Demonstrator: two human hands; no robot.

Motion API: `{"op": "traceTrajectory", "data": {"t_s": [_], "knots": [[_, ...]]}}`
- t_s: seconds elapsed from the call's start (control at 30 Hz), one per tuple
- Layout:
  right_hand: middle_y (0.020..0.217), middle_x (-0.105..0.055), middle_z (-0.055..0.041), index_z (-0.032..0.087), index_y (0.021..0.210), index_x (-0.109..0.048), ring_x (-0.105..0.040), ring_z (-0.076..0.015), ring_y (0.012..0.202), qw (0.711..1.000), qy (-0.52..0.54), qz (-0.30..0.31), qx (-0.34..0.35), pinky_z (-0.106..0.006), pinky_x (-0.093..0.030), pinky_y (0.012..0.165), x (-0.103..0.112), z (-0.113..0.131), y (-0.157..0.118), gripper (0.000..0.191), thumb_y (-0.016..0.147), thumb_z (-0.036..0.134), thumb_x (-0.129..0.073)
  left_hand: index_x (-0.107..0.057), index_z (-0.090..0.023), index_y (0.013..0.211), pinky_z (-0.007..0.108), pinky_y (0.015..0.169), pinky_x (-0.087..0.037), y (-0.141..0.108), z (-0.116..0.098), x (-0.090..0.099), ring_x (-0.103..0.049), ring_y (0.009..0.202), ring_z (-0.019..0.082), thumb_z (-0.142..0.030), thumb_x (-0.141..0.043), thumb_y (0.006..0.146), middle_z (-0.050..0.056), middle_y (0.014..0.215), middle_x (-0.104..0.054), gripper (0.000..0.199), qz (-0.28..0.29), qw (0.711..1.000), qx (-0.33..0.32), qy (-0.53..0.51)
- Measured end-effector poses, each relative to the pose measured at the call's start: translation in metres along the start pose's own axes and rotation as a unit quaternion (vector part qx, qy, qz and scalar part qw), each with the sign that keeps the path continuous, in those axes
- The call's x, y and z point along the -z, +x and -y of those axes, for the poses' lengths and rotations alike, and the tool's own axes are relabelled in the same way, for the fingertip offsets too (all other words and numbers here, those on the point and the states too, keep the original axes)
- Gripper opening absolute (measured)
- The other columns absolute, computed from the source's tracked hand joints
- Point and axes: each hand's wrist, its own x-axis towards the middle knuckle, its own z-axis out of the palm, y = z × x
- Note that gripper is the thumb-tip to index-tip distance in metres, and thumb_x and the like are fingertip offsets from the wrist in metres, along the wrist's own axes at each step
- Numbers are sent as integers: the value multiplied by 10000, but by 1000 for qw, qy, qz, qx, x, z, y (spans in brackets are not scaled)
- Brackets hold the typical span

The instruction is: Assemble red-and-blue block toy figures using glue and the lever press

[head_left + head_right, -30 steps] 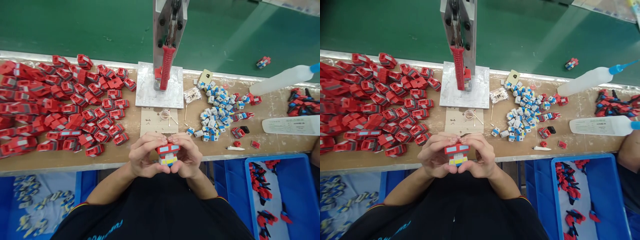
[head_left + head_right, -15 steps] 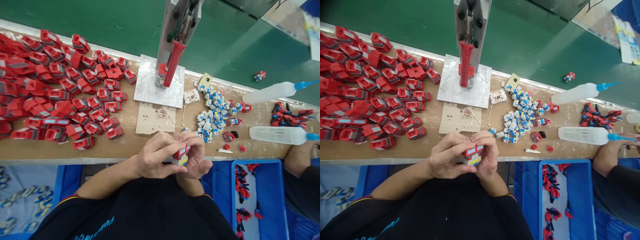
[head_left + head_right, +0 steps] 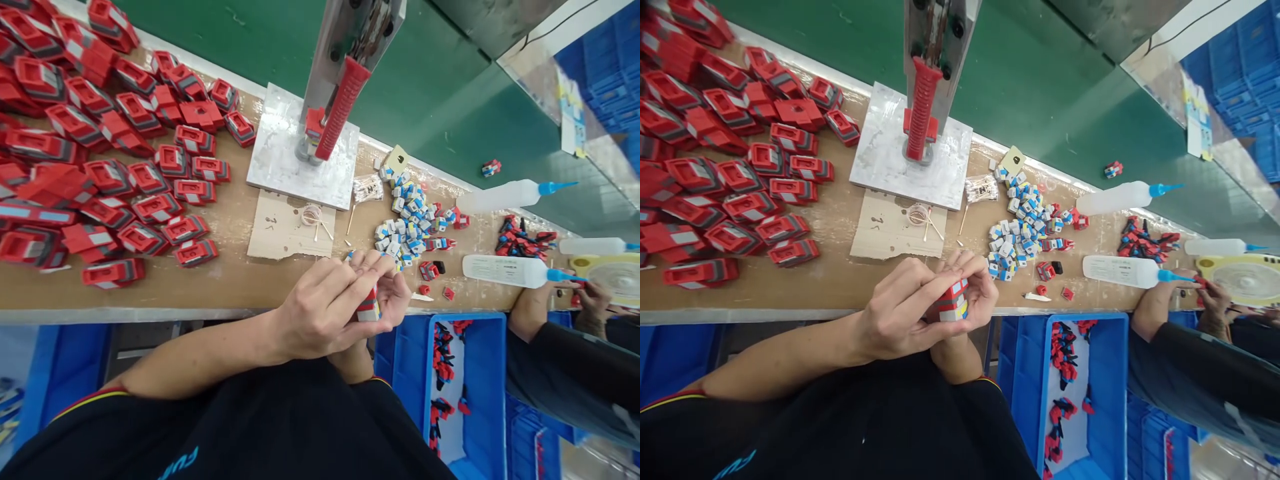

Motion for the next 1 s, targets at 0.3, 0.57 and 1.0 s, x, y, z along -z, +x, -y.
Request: {"op": "traceTrajectory", "data": {"t_s": [0.3,0.57,1.0], "knots": [[686,-391,-26,325,925,-578,-476,-279,602,990,18,-125,-58,-546,-535,688,-13,1,-3,574,1014,701,-154,-650,-73,1401,374,695,-579,5,-1,3,-680,717,211,-463,-563,1120,110,952,-807,489,11,1000,-13,23],[602,-425,-19,297,727,-484,-481,-251,571,974,159,-163,-3,-463,-491,590,-29,50,6,379,1001,530,-364,-683,-158,1353,358,652,-653,-5,1,20,-779,777,216,-432,-685,1069,71,931,-825,394,-2,999,-2,-35],[633,-604,-19,273,739,-668,-565,-201,595,972,183,-134,62,-374,-445,560,-41,82,12,352,1020,430,-525,-756,-181,1136,308,573,-660,-21,14,24,-766,754,185,-513,-726,1041,38,867,-776,346,-94,994,-22,-50]]}}
